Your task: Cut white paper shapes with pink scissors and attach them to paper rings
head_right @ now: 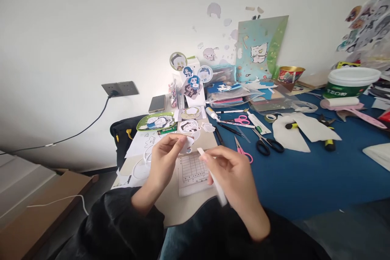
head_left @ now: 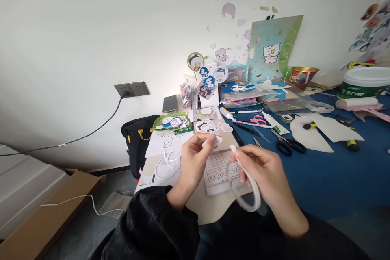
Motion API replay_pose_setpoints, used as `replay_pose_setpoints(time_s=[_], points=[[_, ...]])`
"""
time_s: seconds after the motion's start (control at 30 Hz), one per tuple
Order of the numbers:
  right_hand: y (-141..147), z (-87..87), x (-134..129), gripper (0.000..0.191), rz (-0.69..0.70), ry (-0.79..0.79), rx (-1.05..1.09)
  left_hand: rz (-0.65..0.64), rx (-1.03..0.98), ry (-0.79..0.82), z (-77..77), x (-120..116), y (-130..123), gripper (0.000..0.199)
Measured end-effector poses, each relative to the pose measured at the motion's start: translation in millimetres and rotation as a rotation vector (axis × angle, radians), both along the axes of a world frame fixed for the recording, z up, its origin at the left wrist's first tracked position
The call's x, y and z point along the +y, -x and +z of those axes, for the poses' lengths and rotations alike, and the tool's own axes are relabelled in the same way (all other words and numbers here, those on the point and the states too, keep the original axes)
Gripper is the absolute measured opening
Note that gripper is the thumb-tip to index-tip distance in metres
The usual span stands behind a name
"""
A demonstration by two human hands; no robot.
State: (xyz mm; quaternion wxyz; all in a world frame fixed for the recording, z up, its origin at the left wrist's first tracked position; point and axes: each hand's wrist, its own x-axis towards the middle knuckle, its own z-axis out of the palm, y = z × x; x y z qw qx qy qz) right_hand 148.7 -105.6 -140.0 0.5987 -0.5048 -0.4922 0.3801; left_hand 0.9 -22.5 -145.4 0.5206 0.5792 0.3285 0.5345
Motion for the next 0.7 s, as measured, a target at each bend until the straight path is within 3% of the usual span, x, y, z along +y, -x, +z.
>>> replay_pose_setpoints(time_s=[0.27,0.7], points=[[32,-9.7,31,0.024,0.020,0.017,0.181,0.003,-0.165,0.123,-6.5,6,1,0.013],[39,-20.5,38,0.022,-0.017,-0.055,0.206,0.004,-0.204,0.172,-1.5,1,0,0.013]])
